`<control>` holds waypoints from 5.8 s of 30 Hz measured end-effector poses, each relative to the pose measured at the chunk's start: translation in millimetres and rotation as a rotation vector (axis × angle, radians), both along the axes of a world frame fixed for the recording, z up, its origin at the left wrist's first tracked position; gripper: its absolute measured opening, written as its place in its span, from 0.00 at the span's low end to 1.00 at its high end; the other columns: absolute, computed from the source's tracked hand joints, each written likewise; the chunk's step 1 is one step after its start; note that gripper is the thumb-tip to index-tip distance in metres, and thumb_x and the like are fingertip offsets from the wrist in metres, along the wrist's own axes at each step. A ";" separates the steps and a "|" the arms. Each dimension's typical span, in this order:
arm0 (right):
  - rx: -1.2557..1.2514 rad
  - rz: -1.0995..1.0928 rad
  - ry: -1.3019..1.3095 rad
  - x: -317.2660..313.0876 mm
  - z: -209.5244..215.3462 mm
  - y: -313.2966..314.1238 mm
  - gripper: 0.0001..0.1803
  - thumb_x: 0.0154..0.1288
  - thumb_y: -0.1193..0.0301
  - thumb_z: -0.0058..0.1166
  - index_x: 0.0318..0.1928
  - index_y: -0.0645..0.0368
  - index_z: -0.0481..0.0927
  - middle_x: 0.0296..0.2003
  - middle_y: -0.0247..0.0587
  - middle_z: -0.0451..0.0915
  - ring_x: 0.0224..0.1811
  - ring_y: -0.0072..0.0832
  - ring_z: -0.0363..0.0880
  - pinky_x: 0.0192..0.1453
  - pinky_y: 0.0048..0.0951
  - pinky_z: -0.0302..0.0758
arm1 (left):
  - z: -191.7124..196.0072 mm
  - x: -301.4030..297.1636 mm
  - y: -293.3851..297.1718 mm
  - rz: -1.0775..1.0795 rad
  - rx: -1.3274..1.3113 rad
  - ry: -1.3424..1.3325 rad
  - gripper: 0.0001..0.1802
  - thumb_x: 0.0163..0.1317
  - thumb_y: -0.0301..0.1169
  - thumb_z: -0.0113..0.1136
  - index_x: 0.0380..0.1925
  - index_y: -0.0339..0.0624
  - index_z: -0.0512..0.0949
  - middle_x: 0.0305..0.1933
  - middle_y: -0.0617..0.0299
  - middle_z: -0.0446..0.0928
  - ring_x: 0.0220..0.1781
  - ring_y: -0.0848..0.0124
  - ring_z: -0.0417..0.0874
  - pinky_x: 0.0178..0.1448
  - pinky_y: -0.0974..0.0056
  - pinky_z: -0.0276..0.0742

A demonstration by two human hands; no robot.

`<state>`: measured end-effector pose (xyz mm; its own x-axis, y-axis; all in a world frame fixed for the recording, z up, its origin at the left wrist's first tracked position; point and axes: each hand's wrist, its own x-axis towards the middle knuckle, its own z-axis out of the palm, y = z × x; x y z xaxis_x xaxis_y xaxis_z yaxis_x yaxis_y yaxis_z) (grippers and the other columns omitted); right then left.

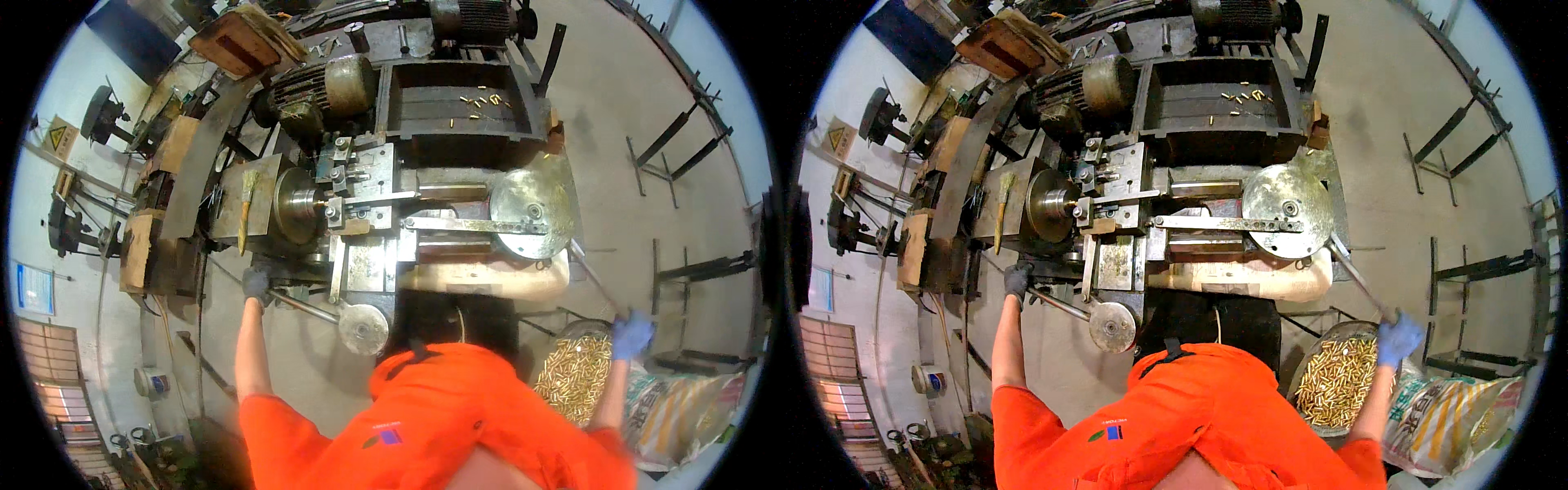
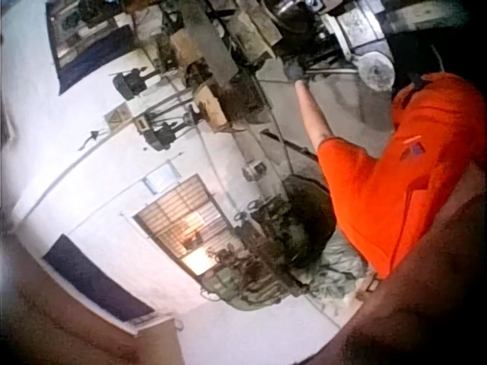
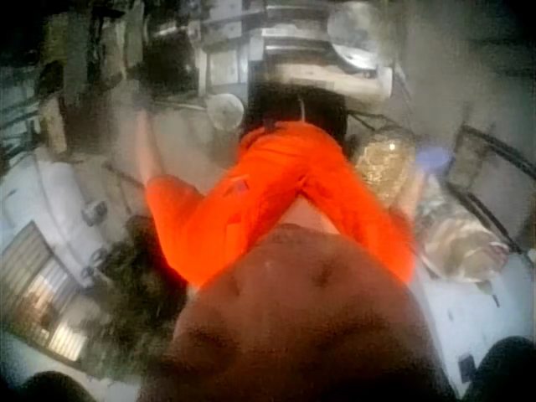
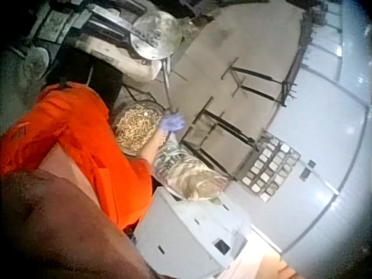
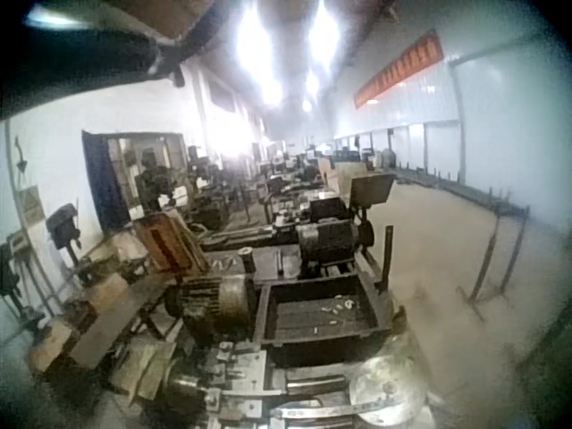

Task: The person operates a metalworking machine in a factory setting, wearing blue gloves and an orange shirt. They repeatedly insert small brass-colored metal pieces into the machine's mechanism, manipulate a lever to process them, and then remove the finished parts, placing them into a nearby container.

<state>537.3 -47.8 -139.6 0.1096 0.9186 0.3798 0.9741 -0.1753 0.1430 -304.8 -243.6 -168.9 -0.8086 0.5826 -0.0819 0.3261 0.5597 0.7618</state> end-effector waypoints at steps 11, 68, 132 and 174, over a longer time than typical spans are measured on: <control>-0.267 -0.109 -0.149 26.8 28.1 222.0 0.25 0.50 0.54 0.54 0.50 0.47 0.76 0.47 0.40 0.77 0.55 0.37 0.69 0.58 0.44 0.61 | 71.7 83.8 -46.7 0.195 -0.090 -0.135 0.08 0.52 0.29 0.56 0.27 0.34 0.79 0.15 0.61 0.71 0.13 0.75 0.68 0.15 0.69 0.60; -0.318 -0.274 0.014 142.0 -29.3 37.7 0.18 0.50 0.56 0.52 0.30 0.61 0.79 0.31 0.58 0.79 0.36 0.52 0.78 0.41 0.46 0.73 | 48.1 145.2 -140.7 0.589 -0.012 -0.181 0.07 0.52 0.24 0.57 0.30 0.31 0.79 0.16 0.57 0.73 0.10 0.70 0.69 0.11 0.68 0.63; -0.303 -0.399 0.108 83.1 -2.8 -10.7 0.18 0.47 0.58 0.54 0.31 0.61 0.80 0.33 0.56 0.79 0.38 0.52 0.78 0.42 0.45 0.73 | 48.1 151.3 -86.6 -0.077 -0.288 0.042 0.14 0.52 0.35 0.58 0.37 0.40 0.81 0.27 0.53 0.81 0.26 0.68 0.81 0.34 0.65 0.75; -0.299 -0.466 0.118 62.6 -4.7 -54.1 0.19 0.47 0.58 0.53 0.32 0.62 0.79 0.33 0.58 0.79 0.39 0.51 0.78 0.45 0.44 0.73 | 45.9 148.6 -85.8 -0.109 -0.215 0.115 0.12 0.55 0.31 0.58 0.35 0.34 0.81 0.23 0.55 0.80 0.23 0.72 0.79 0.30 0.66 0.73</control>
